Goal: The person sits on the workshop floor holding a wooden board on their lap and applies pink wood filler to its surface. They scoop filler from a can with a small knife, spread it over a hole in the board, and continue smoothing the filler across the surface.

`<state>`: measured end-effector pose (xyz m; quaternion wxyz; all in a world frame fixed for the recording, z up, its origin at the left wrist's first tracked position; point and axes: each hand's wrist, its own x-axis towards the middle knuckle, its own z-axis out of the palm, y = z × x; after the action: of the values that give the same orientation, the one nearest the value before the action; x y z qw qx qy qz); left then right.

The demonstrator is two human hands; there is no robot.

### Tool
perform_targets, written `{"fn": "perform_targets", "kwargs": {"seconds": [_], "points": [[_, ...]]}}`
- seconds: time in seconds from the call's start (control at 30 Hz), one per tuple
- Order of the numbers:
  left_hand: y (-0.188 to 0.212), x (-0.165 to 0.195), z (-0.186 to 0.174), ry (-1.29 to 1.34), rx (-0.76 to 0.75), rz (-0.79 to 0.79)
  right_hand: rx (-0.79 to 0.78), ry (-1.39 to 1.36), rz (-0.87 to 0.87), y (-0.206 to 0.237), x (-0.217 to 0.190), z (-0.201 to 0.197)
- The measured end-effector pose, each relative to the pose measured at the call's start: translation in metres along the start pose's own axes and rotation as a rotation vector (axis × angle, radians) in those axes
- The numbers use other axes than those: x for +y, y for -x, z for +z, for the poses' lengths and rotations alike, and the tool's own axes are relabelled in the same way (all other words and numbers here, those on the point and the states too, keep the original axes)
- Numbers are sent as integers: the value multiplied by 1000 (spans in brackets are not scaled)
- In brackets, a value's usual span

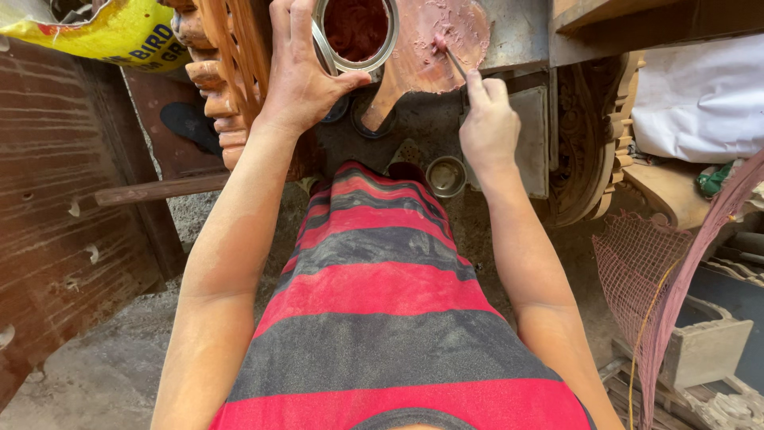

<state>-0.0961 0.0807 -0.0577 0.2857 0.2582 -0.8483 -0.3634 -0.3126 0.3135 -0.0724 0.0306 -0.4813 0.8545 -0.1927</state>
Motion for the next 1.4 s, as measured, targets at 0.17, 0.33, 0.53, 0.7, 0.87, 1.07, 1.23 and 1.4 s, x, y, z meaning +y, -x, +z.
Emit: {"fn": "perform_targets", "kwargs": {"seconds": [0.17,0.33,0.53,0.7,0.87,1.07,1.23,1.4], "points": [[-2,4,-2,-26,32,71,-160,185,-87,10,-1,2],[-2,6,-3,-9,6,20,-214,235,-106,4,0,-16],[-6,10,-6,23,30,85,-134,69,-84,-10,0,-53],[-6,13,-7,26,8,72,-71,-58,-100,-14,-9,-51],[-3,13,-7,16,4,83,-168,-145,-63,-7,-6,-46],[-3,12,-8,-1,4,96,-68,-258,-97,-6,9,-40],[0,9,-8,-8,16,110,-44,-293,-46,0,4,-20],[2,9,-6,-17,24,132,-203,101,-82,6,-3,-21]]}}
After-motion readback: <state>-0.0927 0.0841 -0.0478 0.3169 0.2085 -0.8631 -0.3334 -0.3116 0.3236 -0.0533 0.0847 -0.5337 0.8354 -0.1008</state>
